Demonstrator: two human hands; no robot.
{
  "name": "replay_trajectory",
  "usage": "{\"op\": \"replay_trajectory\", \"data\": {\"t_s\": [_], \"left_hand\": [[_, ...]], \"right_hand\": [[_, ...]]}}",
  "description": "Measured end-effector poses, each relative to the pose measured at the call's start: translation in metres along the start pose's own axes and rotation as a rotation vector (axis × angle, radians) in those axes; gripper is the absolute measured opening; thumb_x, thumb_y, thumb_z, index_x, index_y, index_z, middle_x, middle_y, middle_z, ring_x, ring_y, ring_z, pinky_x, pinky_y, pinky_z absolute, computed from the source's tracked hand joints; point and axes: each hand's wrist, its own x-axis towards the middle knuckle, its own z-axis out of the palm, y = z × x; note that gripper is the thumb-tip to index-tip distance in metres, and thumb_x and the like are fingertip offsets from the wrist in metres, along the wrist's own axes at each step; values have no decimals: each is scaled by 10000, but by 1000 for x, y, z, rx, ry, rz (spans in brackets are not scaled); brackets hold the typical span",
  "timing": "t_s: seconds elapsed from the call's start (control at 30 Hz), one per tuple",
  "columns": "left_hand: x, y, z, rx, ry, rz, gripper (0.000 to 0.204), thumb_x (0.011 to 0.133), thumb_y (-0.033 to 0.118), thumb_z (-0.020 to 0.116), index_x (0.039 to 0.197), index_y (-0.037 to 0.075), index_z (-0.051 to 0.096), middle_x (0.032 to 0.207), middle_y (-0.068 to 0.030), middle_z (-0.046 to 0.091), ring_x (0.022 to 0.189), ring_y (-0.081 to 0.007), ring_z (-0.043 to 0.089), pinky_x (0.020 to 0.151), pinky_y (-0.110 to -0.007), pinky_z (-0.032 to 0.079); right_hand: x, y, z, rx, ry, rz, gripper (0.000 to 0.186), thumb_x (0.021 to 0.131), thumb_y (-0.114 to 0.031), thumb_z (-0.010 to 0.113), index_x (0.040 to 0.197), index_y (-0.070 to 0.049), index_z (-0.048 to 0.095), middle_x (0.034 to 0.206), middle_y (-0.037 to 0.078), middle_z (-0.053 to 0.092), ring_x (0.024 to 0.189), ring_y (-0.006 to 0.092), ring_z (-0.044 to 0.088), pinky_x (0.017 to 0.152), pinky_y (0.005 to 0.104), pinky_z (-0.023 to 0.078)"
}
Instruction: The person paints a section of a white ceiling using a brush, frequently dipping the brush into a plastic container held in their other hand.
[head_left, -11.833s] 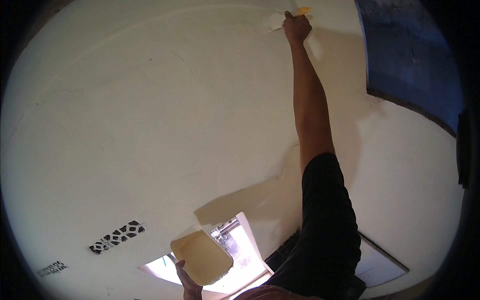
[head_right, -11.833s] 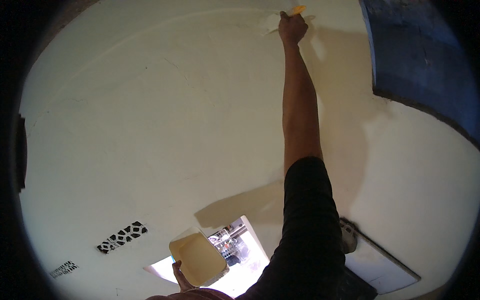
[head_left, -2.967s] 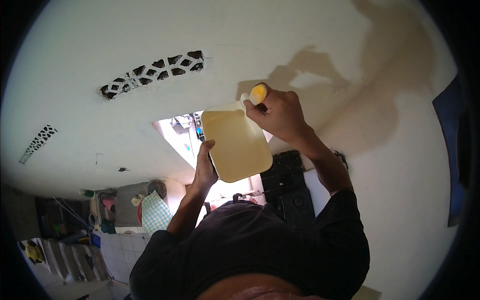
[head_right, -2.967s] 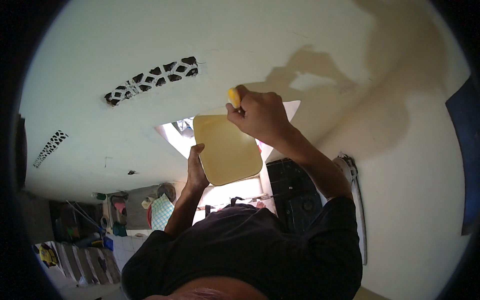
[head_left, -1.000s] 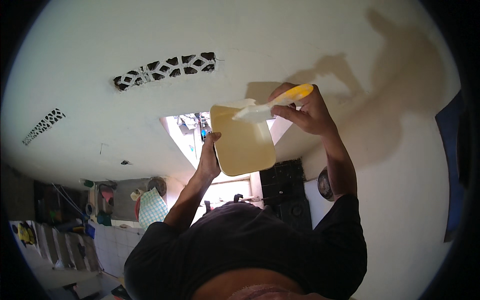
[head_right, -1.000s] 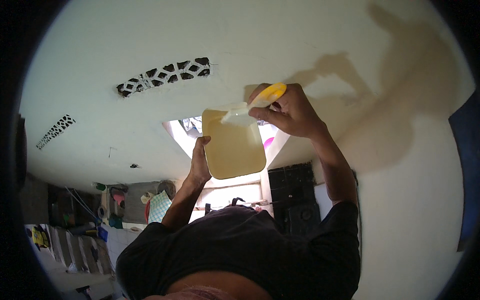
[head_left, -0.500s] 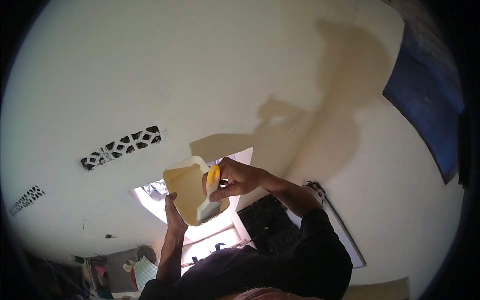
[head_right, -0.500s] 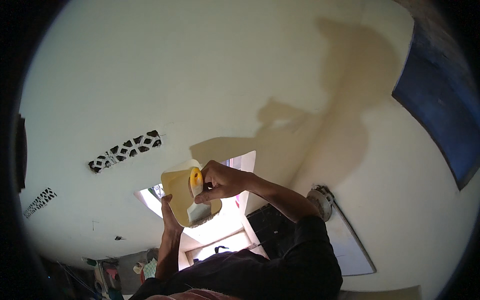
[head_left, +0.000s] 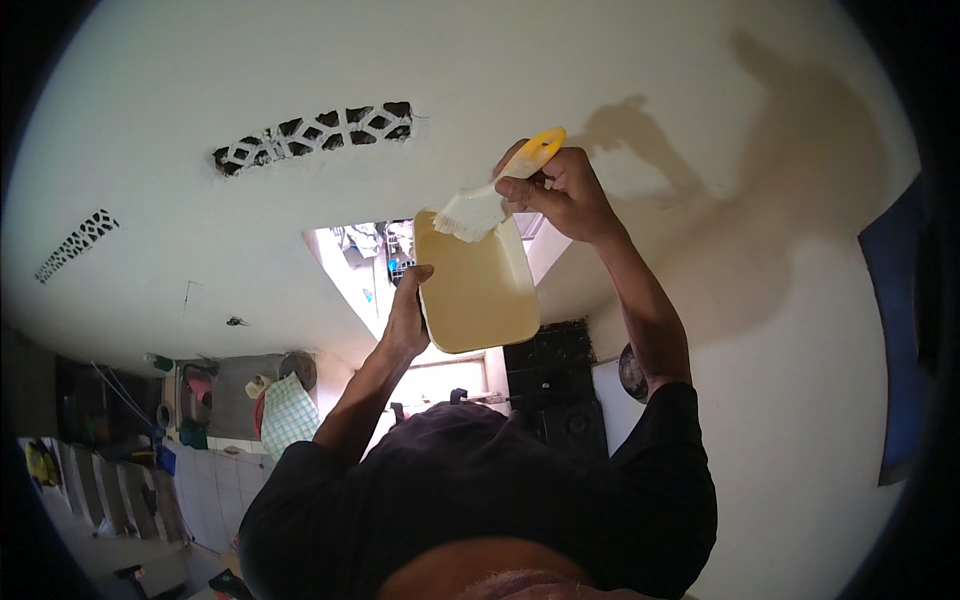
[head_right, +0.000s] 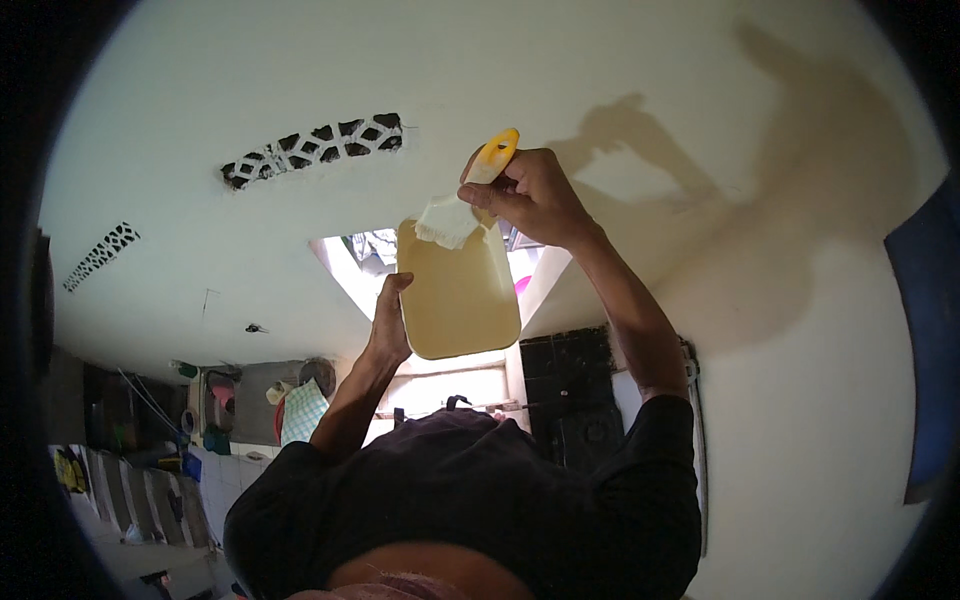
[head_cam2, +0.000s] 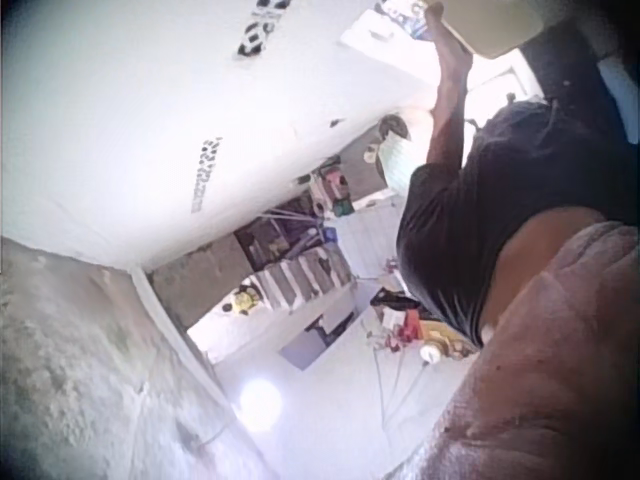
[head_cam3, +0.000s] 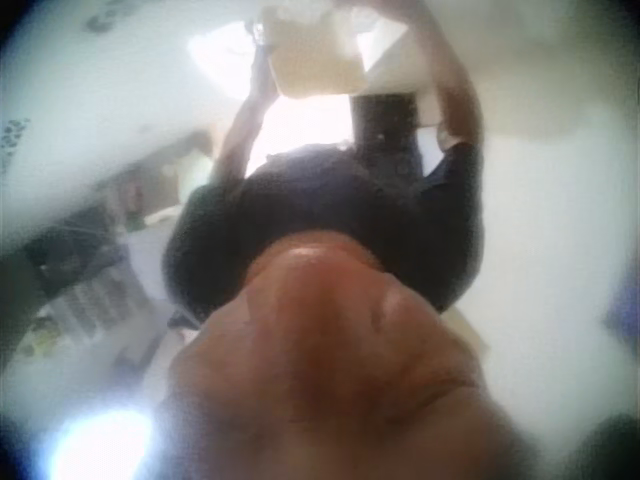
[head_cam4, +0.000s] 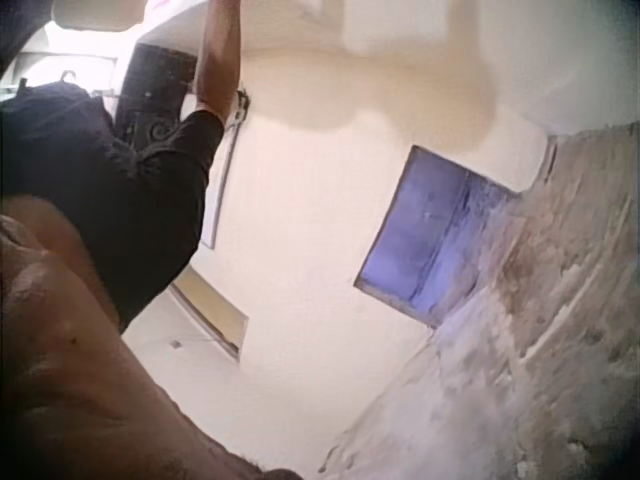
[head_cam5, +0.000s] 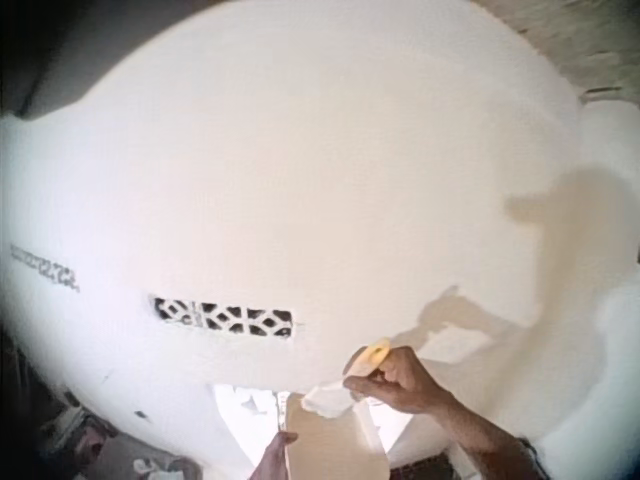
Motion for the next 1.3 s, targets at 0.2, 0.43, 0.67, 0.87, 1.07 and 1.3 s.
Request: {"op": "replay_trajectory", "data": {"t_s": [0.2, 0.43, 0.67, 0.87, 1.07, 1.3], "left_hand": [[2, -7, -7, -26, 13, -10, 528, 922, 326, 421, 1292, -47, 463, 1153, -167, 596, 1055, -235, 605, 918, -379, 501], [1, -3, -4, -41, 18, -7, 517, 931, 316, 398, 1296, -45, 460, 1150, -157, 598, 1040, -234, 608, 918, -380, 501], [1, 5, 0, 25, 48, 39, 503, 928, 318, 376, 1262, -39, 491, 1136, -162, 610, 1014, -234, 618, 894, -381, 513], [5, 8, -3, -10, 71, 62, 517, 930, 325, 382, 1281, -41, 485, 1166, -182, 599, 1065, -266, 608, 929, -394, 506], [8, 4, -6, -59, 83, 109, 533, 934, 334, 389, 1316, -33, 449, 1193, -179, 590, 1123, -268, 593, 975, -398, 482], [8, 3, -13, -11, 78, 91, 497, 938, 348, 393, 1275, -8, 477, 1175, -169, 597, 1087, -265, 604, 954, -400, 489]], "right_hand": [[15, 16, 6, -122, -73, -10, 188, 865, -171, 735, 894, 4, 675, 711, 31, 657, 621, 62, 559, 577, 246, 453], [15, 1, 11, -379, -104, -117, 186, 846, -175, 743, 884, -15, 656, 738, 50, 674, 606, 112, 603, 581, 266, 464], [-6, -27, 2, -256, 0, -147, 158, 855, -130, 730, 821, 4, 653, 670, 56, 660, 555, 76, 593, 510, 256, 458], [-33, -31, 25, -55, 181, 39, 180, 866, -126, 721, 832, 41, 665, 656, 53, 667, 562, 77, 629, 519, 219, 490], [-44, -33, 54, 78, 190, 167, 209, 864, -142, 726, 818, 49, 654, 665, 72, 679, 541, 89, 645, 482, 216, 495], [-50, -20, 75, 72, 98, 124, 216, 869, -158, 728, 844, 47, 667, 665, 83, 681, 548, 92, 656, 494, 214, 509]]}}
